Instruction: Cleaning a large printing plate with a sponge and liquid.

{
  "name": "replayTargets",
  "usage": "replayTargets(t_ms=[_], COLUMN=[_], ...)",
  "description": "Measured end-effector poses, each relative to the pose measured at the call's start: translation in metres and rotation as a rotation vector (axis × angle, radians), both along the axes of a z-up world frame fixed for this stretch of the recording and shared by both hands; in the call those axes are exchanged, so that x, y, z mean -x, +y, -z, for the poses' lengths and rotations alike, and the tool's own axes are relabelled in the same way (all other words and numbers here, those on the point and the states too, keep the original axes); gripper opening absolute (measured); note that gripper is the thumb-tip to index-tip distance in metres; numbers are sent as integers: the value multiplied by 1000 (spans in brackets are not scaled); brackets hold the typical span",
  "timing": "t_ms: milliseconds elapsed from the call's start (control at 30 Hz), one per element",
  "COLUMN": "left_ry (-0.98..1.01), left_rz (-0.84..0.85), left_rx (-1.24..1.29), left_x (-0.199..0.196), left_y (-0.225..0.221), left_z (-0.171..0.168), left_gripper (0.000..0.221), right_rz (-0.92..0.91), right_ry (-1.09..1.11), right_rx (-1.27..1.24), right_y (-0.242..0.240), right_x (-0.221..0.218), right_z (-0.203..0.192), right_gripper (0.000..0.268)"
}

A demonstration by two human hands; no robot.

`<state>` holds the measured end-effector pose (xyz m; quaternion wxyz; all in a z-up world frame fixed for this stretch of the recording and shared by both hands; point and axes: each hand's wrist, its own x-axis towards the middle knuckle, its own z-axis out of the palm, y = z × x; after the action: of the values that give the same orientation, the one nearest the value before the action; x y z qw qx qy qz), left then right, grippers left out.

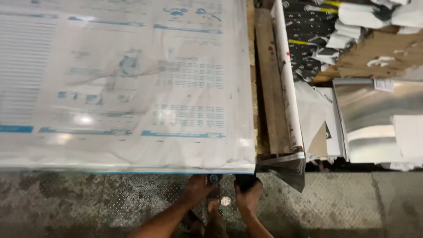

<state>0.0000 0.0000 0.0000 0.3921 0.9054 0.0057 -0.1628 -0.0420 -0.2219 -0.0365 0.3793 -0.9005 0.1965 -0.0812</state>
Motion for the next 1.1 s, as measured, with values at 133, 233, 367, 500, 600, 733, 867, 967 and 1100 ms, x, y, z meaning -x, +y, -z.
replayTargets(t_ms=[133,233,367,500,600,733,867,967,1100], left_ry=[26,-2,-180,-699,-871,-967,-950,-983,-908], left_rz=[-240,-384,-698,-1027,-1119,-1122,-1051,-871,-557], left_rx=[157,431,466,664,497,368,77,-118,-536], left_x=[79,147,217,241,244,228,199,160,96], left_y=[45,85,117,156,188,230,272,298,340], left_z=[-80,-84,-82,-101,-181,-246,-311,-372,-431], left_gripper=[66,74,78,62,59,53,56,61,70], right_rz=[-107,-275,-786,-1002,-1394,-1477,-1459,-1284,-1214], right_ry=[259,351,252,552,99,-226,-178,-75,-199], right_rx=[-103,-477,-498,-585,-743,-706,-850,-877,-930], right_y=[-16,-16,29,95,131,165,170,171,174], right_x=[30,23,3,-10,-37,-67,-79,-71,-88], right_z=[43,110,58,-82,-124,-190,-255,-330,-344], right_gripper=[80,63,68,85,81,85,81,78,68])
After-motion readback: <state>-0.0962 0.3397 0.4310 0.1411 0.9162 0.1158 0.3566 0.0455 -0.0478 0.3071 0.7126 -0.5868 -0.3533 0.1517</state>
